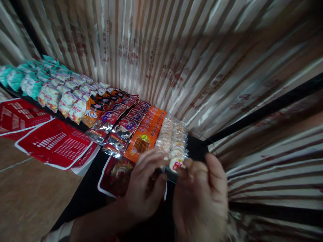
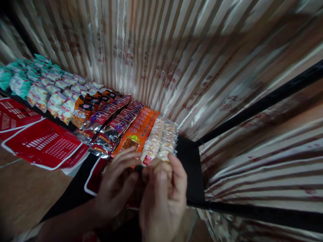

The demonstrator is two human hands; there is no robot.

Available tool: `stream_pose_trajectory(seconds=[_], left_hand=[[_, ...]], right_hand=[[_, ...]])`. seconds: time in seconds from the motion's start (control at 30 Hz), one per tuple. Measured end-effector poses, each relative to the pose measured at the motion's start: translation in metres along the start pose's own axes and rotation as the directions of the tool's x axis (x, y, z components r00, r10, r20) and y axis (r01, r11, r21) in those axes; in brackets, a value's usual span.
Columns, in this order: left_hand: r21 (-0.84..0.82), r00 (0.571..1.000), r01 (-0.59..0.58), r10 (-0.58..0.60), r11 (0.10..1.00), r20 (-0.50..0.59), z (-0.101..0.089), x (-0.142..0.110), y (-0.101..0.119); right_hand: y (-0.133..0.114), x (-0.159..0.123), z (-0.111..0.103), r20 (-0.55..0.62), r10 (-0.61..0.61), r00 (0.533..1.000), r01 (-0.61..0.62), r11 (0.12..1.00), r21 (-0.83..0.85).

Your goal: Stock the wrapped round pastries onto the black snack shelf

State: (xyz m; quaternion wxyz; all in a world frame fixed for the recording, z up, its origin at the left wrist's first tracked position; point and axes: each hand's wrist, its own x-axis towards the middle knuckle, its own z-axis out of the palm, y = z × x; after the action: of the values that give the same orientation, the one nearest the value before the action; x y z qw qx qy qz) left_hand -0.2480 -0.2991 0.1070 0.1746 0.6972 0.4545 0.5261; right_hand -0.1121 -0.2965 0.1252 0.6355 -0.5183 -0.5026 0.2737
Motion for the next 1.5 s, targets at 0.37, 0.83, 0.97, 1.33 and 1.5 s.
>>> stream_pose_trajectory(seconds=[0.37, 0.83, 0.97, 1.33, 1.5], left_hand=[[0.494, 0.880, -0.361, 0.113, 0.791, 0.462, 0.126, 0.010, -0.121], [0.434, 0.885, -0.379, 0.183, 0.817, 0.428, 0.128, 0.071, -0.104], [0.371, 0.909, -0.207, 0.037, 0.905, 0.416, 0.132, 0.118, -0.113], [0.438, 0.864, 0.126, -0.316, 0.890, 0.392, 0.173, 0.266, -0.183], [0.477, 0.801, 0.067, -0.332, 0.876, 0.498, 0.189, 0.273, -0.190]], right_hand=[[0.177, 0.072, -0.033, 0.113, -0.144, 0.983, 0.163, 0.402, -0.901], [0.155, 0.123, -0.039, 0.260, -0.119, 0.958, 0.284, 0.505, -0.815], [0.165, 0.176, -0.056, 0.138, 0.016, 0.990, 0.085, 0.719, -0.690], [0.212, 0.316, -0.047, 0.293, 0.017, 0.956, 0.217, 0.629, -0.746], [0.235, 0.326, -0.036, 0.294, 0.043, 0.955, 0.237, 0.490, -0.839]])
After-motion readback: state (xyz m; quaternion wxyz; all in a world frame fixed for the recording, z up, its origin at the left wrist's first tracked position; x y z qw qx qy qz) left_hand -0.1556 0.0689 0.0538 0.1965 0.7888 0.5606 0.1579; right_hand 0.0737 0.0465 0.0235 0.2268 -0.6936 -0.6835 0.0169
